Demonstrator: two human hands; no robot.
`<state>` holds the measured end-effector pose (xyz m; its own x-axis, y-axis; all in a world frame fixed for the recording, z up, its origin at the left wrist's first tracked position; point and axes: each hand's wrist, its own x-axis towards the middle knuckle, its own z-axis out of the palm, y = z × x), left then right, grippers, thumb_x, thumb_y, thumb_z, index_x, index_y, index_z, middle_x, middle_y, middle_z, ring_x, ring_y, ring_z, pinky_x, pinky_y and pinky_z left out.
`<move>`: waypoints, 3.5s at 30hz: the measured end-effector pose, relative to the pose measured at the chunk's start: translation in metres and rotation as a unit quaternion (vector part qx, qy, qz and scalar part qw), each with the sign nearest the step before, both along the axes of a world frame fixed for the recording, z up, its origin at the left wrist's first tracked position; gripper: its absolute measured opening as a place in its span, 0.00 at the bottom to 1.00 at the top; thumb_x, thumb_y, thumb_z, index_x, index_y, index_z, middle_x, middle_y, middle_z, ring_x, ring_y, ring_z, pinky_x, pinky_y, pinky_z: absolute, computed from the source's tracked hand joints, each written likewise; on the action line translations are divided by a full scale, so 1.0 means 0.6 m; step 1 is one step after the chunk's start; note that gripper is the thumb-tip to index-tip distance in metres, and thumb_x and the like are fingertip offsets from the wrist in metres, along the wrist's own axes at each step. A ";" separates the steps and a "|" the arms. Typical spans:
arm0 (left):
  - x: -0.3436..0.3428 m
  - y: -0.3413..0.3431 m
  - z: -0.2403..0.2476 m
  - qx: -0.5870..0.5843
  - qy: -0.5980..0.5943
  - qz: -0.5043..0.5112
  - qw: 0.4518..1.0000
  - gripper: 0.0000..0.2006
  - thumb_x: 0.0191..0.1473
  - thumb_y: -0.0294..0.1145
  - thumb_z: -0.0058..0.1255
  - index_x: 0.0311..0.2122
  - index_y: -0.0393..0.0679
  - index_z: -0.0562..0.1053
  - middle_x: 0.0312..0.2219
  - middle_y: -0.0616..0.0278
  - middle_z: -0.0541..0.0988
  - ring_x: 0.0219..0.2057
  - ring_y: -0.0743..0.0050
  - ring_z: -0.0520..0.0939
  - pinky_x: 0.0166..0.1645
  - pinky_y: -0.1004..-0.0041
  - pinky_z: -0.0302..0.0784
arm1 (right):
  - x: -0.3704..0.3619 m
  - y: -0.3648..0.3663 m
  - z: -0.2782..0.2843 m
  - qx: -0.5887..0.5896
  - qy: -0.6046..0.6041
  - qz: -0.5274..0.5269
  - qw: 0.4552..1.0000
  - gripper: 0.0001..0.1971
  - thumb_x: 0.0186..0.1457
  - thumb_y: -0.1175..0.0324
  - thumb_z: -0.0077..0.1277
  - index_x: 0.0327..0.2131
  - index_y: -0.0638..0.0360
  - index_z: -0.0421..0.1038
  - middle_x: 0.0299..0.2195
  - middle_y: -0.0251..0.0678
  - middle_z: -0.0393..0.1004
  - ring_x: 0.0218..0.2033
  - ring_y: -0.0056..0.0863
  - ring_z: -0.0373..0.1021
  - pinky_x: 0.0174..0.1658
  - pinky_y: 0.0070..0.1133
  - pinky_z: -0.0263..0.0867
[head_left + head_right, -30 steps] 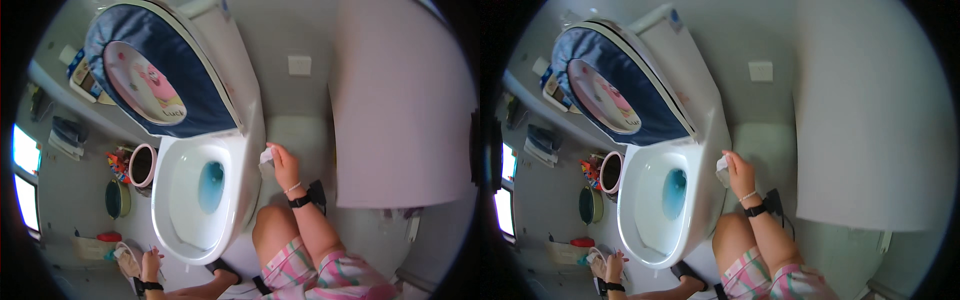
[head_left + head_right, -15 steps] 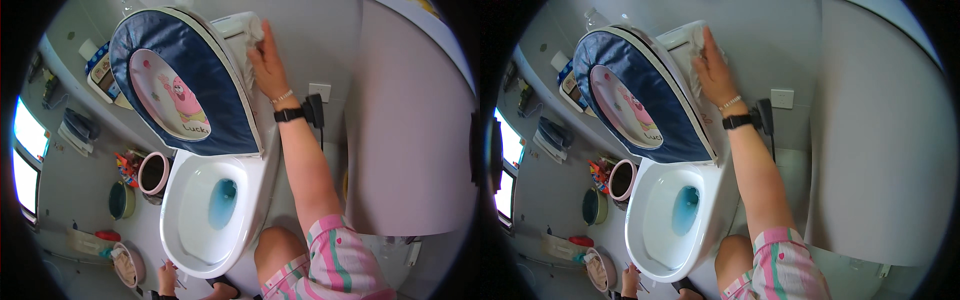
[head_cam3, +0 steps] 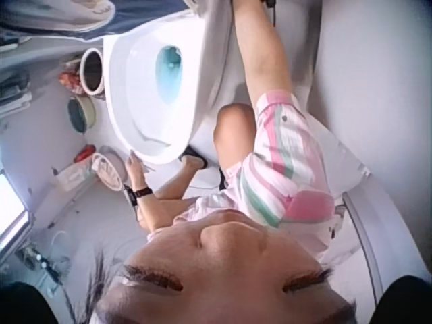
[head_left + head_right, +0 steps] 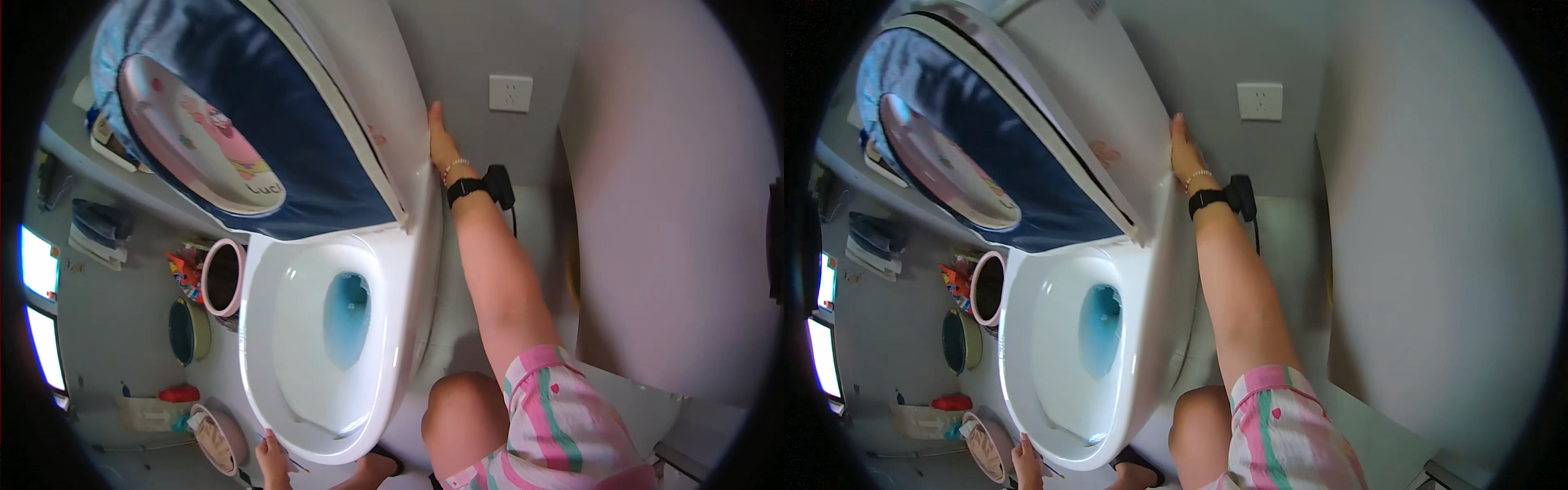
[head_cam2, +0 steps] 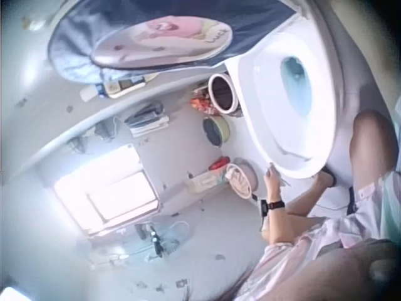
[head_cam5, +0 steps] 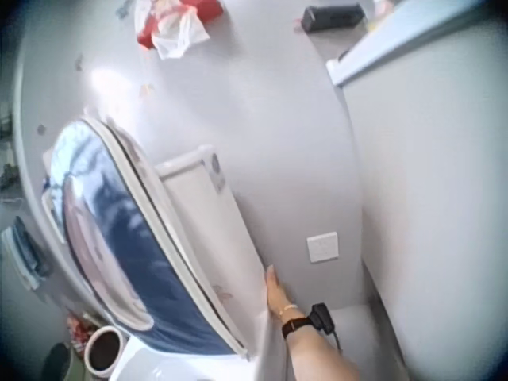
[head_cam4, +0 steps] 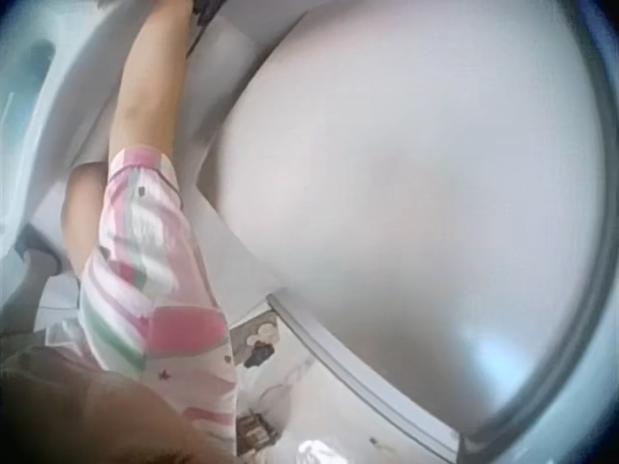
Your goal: Cleaning the surfaces of a toilet seat and the surrounding ceramic exterior using wet wipes and a small brush.
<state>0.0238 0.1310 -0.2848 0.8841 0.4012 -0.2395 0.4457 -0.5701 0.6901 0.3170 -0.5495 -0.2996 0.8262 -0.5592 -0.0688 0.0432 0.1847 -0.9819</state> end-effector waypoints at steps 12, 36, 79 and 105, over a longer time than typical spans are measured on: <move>0.009 -0.150 0.113 0.101 0.160 0.001 0.982 0.33 0.64 0.55 0.37 0.54 0.26 0.67 0.48 0.44 0.74 0.48 0.58 0.74 0.52 0.68 0.69 | -0.397 0.406 -0.364 0.101 0.023 0.066 0.992 0.44 0.61 0.34 0.21 0.68 0.57 0.28 0.70 0.38 0.25 0.70 0.34 0.23 0.69 0.29 0.26; -0.006 -0.076 0.053 -0.030 0.012 0.027 0.999 0.28 0.63 0.52 0.43 0.46 0.29 0.70 0.41 0.55 0.77 0.41 0.73 0.76 0.47 0.76 0.71 | -0.543 0.542 -0.372 -0.051 -0.095 0.107 0.988 0.41 0.64 0.39 0.23 0.67 0.63 0.33 0.68 0.48 0.34 0.67 0.45 0.37 0.67 0.36 0.35; -0.008 -0.076 0.056 -0.020 0.034 0.039 0.998 0.31 0.62 0.55 0.43 0.49 0.29 0.68 0.42 0.53 0.76 0.43 0.69 0.76 0.48 0.74 0.71 | -0.612 0.553 -0.425 0.383 0.087 0.233 0.890 0.37 0.67 0.42 0.20 0.68 0.57 0.26 0.70 0.36 0.24 0.70 0.26 0.22 0.69 0.27 0.23; 0.006 -0.182 0.078 0.012 0.065 0.034 0.997 0.32 0.64 0.53 0.38 0.54 0.27 0.65 0.48 0.49 0.75 0.47 0.62 0.76 0.51 0.68 0.71 | -0.494 -0.082 -0.531 -0.439 0.548 -0.215 0.678 0.49 0.58 0.35 0.36 0.63 0.76 0.43 0.66 0.56 0.45 0.68 0.43 0.40 0.69 0.34 0.34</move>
<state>0.0273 0.0221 -0.2381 0.8170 0.4654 -0.3405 0.5685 -0.5515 0.6104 0.0209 -0.5989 -0.6184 0.2955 -0.9553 0.0054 -0.9376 -0.2910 -0.1901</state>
